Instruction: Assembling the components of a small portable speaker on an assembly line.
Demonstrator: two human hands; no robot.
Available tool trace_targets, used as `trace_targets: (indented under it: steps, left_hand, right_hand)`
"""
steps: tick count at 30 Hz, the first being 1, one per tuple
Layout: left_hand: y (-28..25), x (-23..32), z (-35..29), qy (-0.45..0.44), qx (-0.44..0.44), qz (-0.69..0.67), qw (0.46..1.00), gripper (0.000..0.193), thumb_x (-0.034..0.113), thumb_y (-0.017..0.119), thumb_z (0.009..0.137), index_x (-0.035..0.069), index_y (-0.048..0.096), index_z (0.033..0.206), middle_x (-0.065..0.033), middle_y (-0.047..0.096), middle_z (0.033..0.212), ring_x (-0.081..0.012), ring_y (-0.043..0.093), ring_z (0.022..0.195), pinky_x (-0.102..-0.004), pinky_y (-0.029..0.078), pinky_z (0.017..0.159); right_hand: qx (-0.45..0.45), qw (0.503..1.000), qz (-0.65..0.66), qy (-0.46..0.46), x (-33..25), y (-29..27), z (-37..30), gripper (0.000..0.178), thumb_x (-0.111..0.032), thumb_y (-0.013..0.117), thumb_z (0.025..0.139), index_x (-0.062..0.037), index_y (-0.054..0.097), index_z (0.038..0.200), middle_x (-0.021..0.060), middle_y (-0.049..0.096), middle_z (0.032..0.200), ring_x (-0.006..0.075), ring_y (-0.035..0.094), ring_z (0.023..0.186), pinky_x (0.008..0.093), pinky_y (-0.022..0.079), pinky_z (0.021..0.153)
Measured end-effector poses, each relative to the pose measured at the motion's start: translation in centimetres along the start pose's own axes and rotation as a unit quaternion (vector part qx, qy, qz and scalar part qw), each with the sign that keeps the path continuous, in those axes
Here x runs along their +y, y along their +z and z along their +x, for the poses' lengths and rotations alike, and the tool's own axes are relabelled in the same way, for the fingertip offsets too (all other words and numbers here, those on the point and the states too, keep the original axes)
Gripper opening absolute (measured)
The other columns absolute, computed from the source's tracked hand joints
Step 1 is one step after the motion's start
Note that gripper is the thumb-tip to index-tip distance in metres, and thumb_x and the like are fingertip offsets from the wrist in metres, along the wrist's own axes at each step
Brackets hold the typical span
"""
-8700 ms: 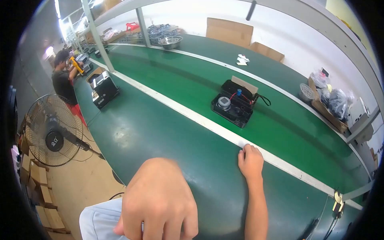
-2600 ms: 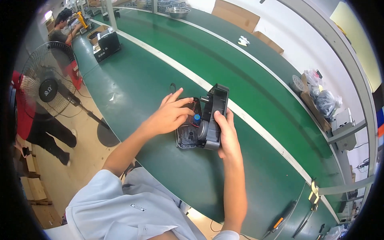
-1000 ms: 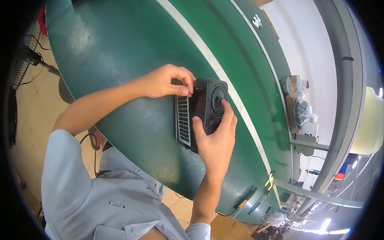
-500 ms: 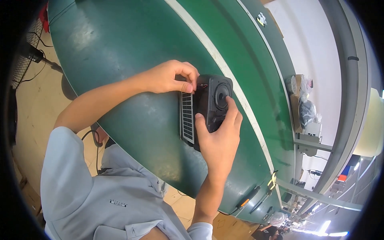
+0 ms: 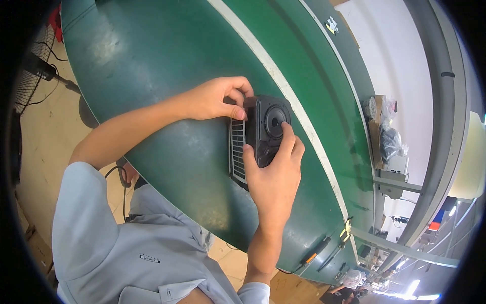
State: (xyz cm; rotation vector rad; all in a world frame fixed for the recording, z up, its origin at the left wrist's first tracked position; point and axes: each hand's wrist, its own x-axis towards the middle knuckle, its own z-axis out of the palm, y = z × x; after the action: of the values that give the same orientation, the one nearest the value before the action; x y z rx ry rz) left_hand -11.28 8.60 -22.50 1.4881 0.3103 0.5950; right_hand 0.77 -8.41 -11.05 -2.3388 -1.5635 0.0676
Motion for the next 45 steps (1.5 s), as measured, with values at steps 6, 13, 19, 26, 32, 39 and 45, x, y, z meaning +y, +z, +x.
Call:
trace_targets:
  steps: [6, 13, 19, 26, 32, 39, 45]
  left_hand:
    - [0.4, 0.0, 0.0, 0.006, 0.025, -0.007, 1.000, 0.044, 0.013, 0.080, 0.086, 0.002, 0.054, 0.120, -0.0087, 0.073, 0.094, -0.0174, 0.064, 0.100, -0.0337, 0.047, 0.092]
    - [-0.2, 0.4, 0.0, 0.018, -0.015, -0.023, 0.999, 0.055, -0.004, 0.075, 0.082, 0.003, 0.050, 0.131, -0.0099, 0.068, 0.109, -0.0170, 0.063, 0.105, -0.0365, 0.049, 0.098]
    - [1.1, 0.6, -0.3, 0.078, 0.053, 0.016, 0.995, 0.064, -0.004, 0.075, 0.079, 0.006, 0.050, 0.137, -0.0130, 0.068, 0.119, -0.0255, 0.059, 0.121, -0.0422, 0.043, 0.107]
    - [-2.4, 1.6, -0.2, 0.139, 0.050, 0.337, 0.930, 0.031, 0.008, 0.074, 0.084, 0.011, 0.069, 0.115, -0.0037, 0.070, 0.124, -0.0322, 0.041, 0.140, -0.0470, 0.031, 0.115]
    - [-2.7, 0.6, -0.8, 0.261, 0.065, 0.434, 0.860, 0.014, 0.020, 0.078, 0.078, 0.016, 0.075, 0.091, 0.0009, 0.069, 0.089, -0.0250, 0.057, 0.116, -0.0463, 0.038, 0.101]
    - [-0.2, -0.2, 0.6, 0.288, 0.073, 0.367, 0.881, 0.010, 0.017, 0.077, 0.080, 0.012, 0.070, 0.084, -0.0010, 0.067, 0.086, -0.0241, 0.060, 0.107, -0.0427, 0.041, 0.095]
    - [-0.3, 0.2, -0.6, 0.243, 0.076, 0.371, 0.893, 0.008, 0.011, 0.075, 0.081, 0.010, 0.068, 0.084, -0.0009, 0.067, 0.086, -0.0221, 0.060, 0.103, -0.0392, 0.042, 0.093]
  right_hand:
    - [-0.032, 0.999, -0.030, 0.005, -0.3, -0.3, 0.1, 0.078, -0.030, 0.082, 0.079, -0.0084, 0.045, 0.144, 0.0249, 0.050, 0.135, 0.0419, 0.064, 0.109, 0.0478, 0.055, 0.089]
    - [-0.072, 0.995, -0.068, 0.034, -0.7, -0.4, 0.2, 0.094, -0.036, 0.089, 0.072, -0.0106, 0.041, 0.148, 0.0273, 0.045, 0.139, 0.0456, 0.059, 0.116, 0.0505, 0.052, 0.094]
    - [-0.085, 0.993, -0.076, 0.035, 0.1, -0.9, 0.3, 0.102, -0.036, 0.092, 0.066, -0.0128, 0.040, 0.150, 0.0286, 0.043, 0.142, 0.0468, 0.056, 0.120, 0.0505, 0.051, 0.097]
    - [-0.108, 0.991, -0.078, 0.013, 0.9, -1.3, 0.7, 0.109, -0.033, 0.094, 0.062, -0.0193, 0.038, 0.154, 0.0252, 0.041, 0.145, 0.0454, 0.055, 0.123, 0.0509, 0.051, 0.098]
    - [-0.124, 0.989, -0.081, -0.031, 0.4, -1.6, 0.5, 0.112, -0.032, 0.094, 0.062, -0.0239, 0.036, 0.157, 0.0258, 0.040, 0.147, 0.0464, 0.054, 0.123, 0.0504, 0.050, 0.099]
    - [-0.098, 0.987, -0.121, -0.033, 1.6, -2.7, -0.1, 0.112, -0.028, 0.094, 0.059, -0.0223, 0.039, 0.156, 0.0249, 0.038, 0.149, 0.0449, 0.054, 0.121, 0.0494, 0.049, 0.098]
    - [-0.112, 0.982, -0.144, -0.049, 1.6, -1.7, 0.1, 0.111, -0.031, 0.095, 0.058, -0.0232, 0.041, 0.155, 0.0250, 0.038, 0.148, 0.0429, 0.054, 0.121, 0.0499, 0.049, 0.096]
